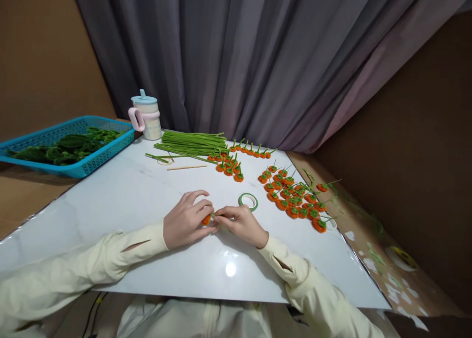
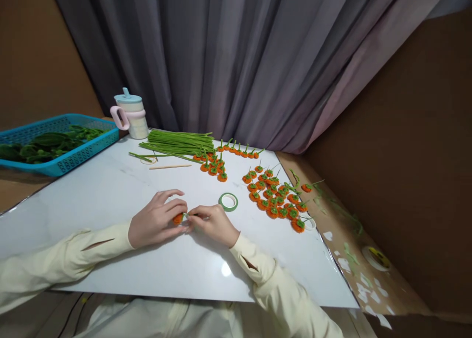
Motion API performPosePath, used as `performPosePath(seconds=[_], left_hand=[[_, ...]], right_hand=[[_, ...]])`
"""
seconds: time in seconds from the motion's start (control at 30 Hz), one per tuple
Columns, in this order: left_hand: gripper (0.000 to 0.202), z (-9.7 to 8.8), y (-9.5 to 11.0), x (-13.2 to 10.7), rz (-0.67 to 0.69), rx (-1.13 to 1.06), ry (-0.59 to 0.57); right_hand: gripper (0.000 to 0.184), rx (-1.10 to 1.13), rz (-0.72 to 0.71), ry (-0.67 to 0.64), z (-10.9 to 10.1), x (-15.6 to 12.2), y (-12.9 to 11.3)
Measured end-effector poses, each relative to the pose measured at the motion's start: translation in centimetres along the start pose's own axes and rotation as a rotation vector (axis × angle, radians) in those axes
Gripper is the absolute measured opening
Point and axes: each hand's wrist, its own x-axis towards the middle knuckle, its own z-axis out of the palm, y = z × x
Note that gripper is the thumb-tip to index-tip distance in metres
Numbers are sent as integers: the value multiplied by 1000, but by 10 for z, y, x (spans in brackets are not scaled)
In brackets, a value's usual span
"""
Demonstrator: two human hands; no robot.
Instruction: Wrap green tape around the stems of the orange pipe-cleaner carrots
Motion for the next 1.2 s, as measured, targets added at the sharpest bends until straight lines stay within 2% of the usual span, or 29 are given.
performPosePath(seconds=[0.07,0.17,0.33,0.53,0.67,0.8,0.87,0.97,1.03,1.13,1.2], left_hand=[[15,4,-1,-1,90,102,29],[17,5,-3,-2,150,143,41],[15,1,-5,-3,89,-18,-6],[18,-3,-5,-1,-133,-312,-165],[24,-10,-6,6,-379,-555,-243],[26,-17,-7,13,-634,-937,-400],[25,-18,-7,15,-742,-1073,-427],[23,-17,-8,15,-786,-1143,-412],[24,-17,-8,15,-785,-1124,-403],[29,-16,-8,14,-749,-1029,-381],[32,-14,-7,13,-669,-933,-342]], right_hand=[[18,115,78,-23,0,1,-2],[22,177,107,-40,0,1,-3],[22,82,24,-73,0,0,-2],[16,-179,-179,-87,0,-3,1],[16,-360,-377,-32,1,-6,5],[21,-658,-626,13,-1,-8,6],[24,-832,-762,32,-2,-8,5],[26,-949,-901,67,-1,-9,5],[25,-859,-839,83,1,-8,6],[19,-535,-553,128,6,-5,5],[15,-336,-358,156,9,-3,2]])
